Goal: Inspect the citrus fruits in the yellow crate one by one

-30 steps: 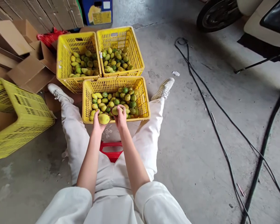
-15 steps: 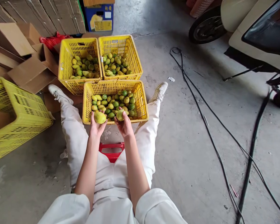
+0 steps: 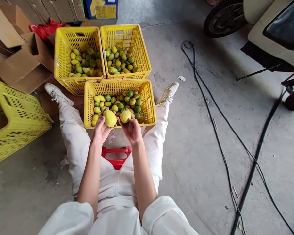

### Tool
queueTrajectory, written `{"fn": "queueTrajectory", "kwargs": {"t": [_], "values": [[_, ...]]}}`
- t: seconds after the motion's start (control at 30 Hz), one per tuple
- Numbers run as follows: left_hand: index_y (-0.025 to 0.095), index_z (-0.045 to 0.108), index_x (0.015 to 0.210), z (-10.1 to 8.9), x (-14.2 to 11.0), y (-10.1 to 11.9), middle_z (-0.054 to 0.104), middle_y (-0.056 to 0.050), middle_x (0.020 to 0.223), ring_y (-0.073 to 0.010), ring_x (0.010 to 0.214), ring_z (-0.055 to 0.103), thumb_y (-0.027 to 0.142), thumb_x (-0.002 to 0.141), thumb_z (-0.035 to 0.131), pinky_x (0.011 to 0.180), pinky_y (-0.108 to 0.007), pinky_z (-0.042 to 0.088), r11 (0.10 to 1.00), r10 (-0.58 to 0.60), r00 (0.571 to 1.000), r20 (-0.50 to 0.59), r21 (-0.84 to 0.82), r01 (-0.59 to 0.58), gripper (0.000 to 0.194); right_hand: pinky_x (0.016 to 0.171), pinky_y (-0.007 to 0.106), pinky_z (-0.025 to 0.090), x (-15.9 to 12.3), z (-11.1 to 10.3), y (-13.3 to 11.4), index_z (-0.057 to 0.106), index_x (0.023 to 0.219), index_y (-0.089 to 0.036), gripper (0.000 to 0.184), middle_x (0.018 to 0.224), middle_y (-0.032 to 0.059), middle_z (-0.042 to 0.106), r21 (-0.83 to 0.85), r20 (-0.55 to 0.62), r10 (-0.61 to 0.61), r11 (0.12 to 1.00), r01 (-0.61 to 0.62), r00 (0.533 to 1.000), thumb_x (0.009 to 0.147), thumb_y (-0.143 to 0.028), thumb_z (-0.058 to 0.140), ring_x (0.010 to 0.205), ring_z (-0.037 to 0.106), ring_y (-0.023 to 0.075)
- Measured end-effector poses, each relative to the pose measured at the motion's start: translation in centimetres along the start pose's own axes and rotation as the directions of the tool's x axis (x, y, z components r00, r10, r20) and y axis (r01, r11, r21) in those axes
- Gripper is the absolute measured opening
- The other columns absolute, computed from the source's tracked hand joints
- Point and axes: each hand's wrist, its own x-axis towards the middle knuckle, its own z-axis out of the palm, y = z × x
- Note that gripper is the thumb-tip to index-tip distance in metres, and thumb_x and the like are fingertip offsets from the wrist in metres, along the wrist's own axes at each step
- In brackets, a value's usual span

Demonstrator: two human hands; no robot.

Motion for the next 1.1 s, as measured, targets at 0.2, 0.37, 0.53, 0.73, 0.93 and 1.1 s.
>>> {"fn": "queueTrajectory", "kwargs": {"t": [0.2,0.37,0.53,0.73,0.93,1.1], "values": [[0.027,0.063,0.097,0.0,-0.1,0.0,0.065,-0.001,0.092,-0.0159,0.075,0.068,0.03,0.065,0.084,0.046,-0.019,0.045,0.996,0.086,0.996,0.031,0.013,-0.086,0.038,0.064,0.022,0.055,-0.5,0.4,-0.2,0.056,0.099,-0.028,0.032,0.09,-0.0029,0.062,-0.03,-0.004,-0.042,0.999,0.042,0.999,0.072,-0.032,0.072,0.082,0.063,0.0129],[0.024,0.066,0.109,0.4,-0.3,0.3,0.07,-0.006,0.104,-0.0246,0.101,0.07,0.029,0.073,0.069,0.068,-0.028,0.059,0.998,0.052,0.998,-0.035,0.032,-0.051,0.037,0.055,0.016,0.048,-0.4,0.3,0.2,0.051,0.102,-0.03,0.042,0.095,-0.0052,0.066,-0.022,-0.056,-0.025,0.999,0.024,0.998,0.07,-0.02,0.076,0.063,0.055,0.0058],[0.023,0.063,0.117,0.3,-0.2,0.4,0.07,-0.008,0.112,-0.0261,0.109,0.069,0.033,0.078,0.067,0.08,-0.032,0.058,1.0,0.022,0.998,-0.051,0.004,-0.021,0.04,0.074,0.025,0.059,-0.4,0.1,-0.1,0.056,0.112,-0.03,0.039,0.097,-0.0036,0.067,0.048,-0.077,-0.014,0.999,0.018,0.997,0.075,-0.025,0.065,0.085,0.067,0.0128],[0.019,0.068,0.093,0.0,-0.2,-0.1,0.067,-0.004,0.088,-0.0099,0.06,0.061,0.039,0.068,0.079,0.045,-0.019,0.044,0.995,0.097,0.991,-0.093,0.024,-0.095,0.033,0.08,0.036,0.061,-0.8,-0.1,-0.7,0.057,0.104,-0.026,0.025,0.083,-0.0023,0.063,0.085,-0.034,0.044,0.996,-0.041,0.998,0.082,-0.038,0.059,0.079,0.065,0.0151],[0.02,0.065,0.101,0.1,-0.6,0.7,0.071,-0.008,0.105,-0.0207,0.09,0.071,0.036,0.078,0.066,0.062,-0.024,0.056,1.0,-0.001,0.989,-0.147,-0.01,-0.001,0.028,0.041,0.012,0.038,-0.8,-0.4,-0.3,0.052,0.09,-0.026,0.023,0.083,-0.0049,0.061,0.115,-0.107,-0.027,0.993,0.04,0.994,0.074,-0.022,0.067,0.057,0.05,0.0054],[0.02,0.061,0.116,0.1,-0.7,0.9,0.07,-0.012,0.117,-0.03,0.12,0.064,0.036,0.083,0.06,0.084,-0.037,0.06,0.995,0.027,0.996,-0.08,-0.095,-0.035,0.036,0.06,0.021,0.054,-0.7,-0.7,-0.8,0.06,0.1,-0.025,0.02,0.087,-0.0015,0.067,0.112,-0.061,-0.02,0.993,0.026,0.998,0.085,-0.037,0.056,0.071,0.063,0.0115]]}}
